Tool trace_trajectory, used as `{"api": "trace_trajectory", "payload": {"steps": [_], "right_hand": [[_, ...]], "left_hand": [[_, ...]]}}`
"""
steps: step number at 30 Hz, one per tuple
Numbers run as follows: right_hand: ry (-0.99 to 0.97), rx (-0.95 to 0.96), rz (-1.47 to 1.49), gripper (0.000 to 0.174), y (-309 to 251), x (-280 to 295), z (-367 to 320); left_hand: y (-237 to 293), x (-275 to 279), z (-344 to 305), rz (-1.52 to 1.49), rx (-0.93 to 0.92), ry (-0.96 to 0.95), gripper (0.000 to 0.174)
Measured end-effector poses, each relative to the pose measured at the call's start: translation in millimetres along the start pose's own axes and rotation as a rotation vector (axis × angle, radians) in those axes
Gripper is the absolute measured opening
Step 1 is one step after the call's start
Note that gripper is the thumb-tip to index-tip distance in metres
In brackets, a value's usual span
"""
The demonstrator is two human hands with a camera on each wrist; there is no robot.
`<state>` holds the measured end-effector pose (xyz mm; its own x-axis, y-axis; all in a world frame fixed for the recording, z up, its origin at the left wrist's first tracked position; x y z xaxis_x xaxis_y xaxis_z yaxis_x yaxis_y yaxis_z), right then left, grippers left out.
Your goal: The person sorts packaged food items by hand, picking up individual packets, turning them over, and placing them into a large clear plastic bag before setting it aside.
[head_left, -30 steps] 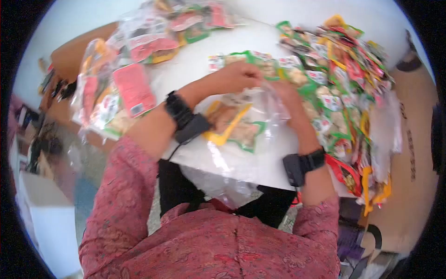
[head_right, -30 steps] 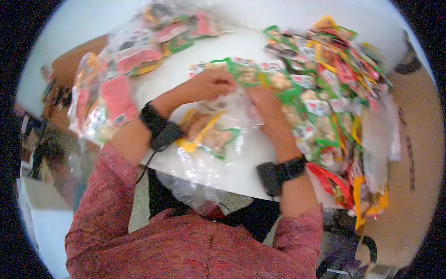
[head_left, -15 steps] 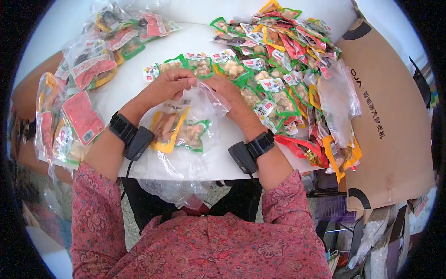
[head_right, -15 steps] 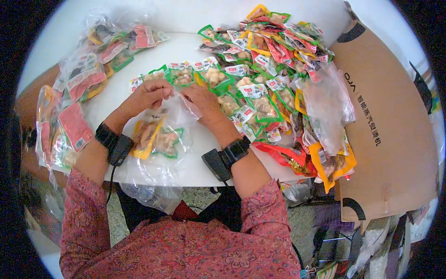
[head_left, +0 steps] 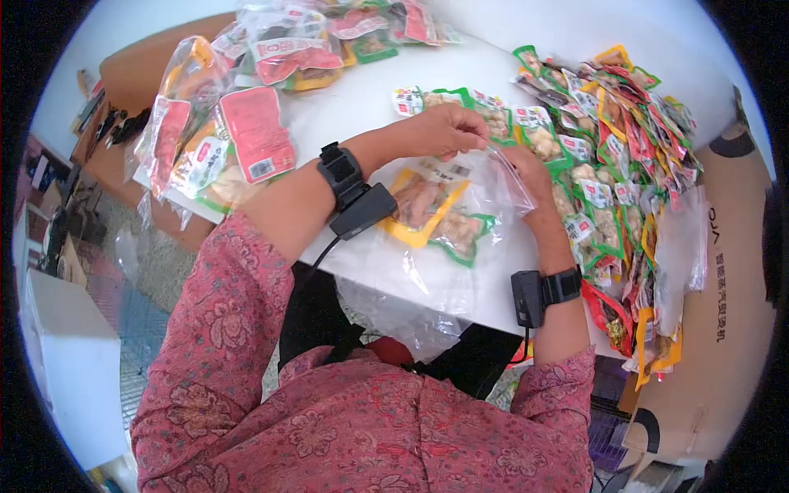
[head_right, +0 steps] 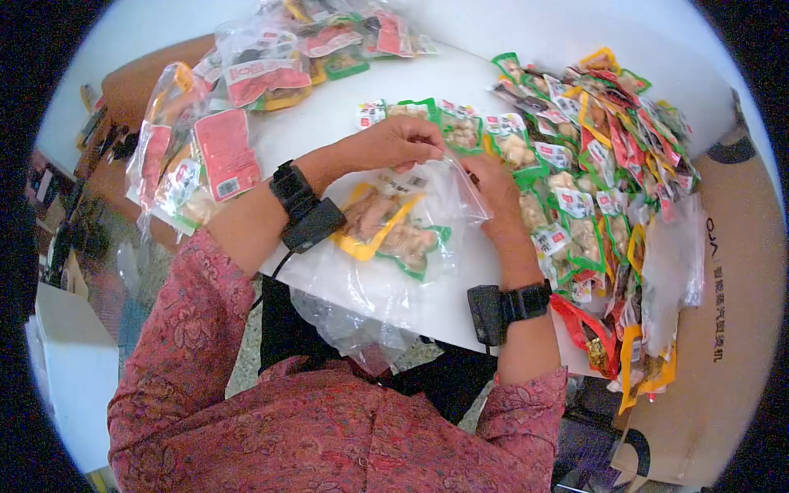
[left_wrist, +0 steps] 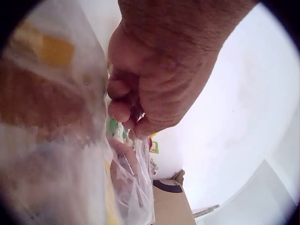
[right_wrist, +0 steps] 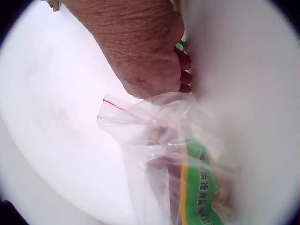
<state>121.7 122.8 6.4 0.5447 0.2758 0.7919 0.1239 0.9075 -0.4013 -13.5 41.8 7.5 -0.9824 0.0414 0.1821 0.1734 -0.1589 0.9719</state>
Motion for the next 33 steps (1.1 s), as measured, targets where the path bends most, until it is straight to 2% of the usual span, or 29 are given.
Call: {"api": "trace_trajectory", "payload": {"steps": [7,9,15,25,27,30,33], "right_hand": [[-0.012,-0.107,0.07,0.017,-4.3,3.1,-2.3],[0.039,0.036,0.043,0.018,-4.1,4.3,-1.5],[-0.009,0.008,0.034,0.018,-5.6,3.7,-0.9],[0.007,0.032,-0.013,0.02,-4.4,2.9,-2.6],[-0.032,0.065,-0.154,0.021,-11.1,3.5,-1.6],[-0.039,0.084,-0.138,0.021,-8.8,3.4,-1.4],[-0.035,0.074,-0.133,0.021,-11.8,4.5,-0.5]], "left_hand": [[-9.1,0.3,1.0,0.033,0.072,-0.004,0.014],[-10.4,2.3,1.7,0.045,0.081,0.02,0.013],[-8.8,7.5,1.2,0.084,0.04,0.106,0.011],[-5.1,5.9,0.8,0.041,0.065,0.094,0.015],[-0.1,7.0,0.7,-0.046,-0.053,0.173,0.014],[3.6,7.2,1.0,-0.063,-0.089,0.203,0.013],[5.4,6.3,0.3,-0.033,-0.023,0.126,0.012]]}}
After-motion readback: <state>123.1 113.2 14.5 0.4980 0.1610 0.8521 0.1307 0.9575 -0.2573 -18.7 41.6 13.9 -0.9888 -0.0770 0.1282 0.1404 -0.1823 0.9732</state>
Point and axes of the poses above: each hand's wrist, its own z-axis towards the middle knuckle, its own x-axis out of the back of the hand, y = z × x, the point moved 5 cm from there along z, towards the middle knuckle
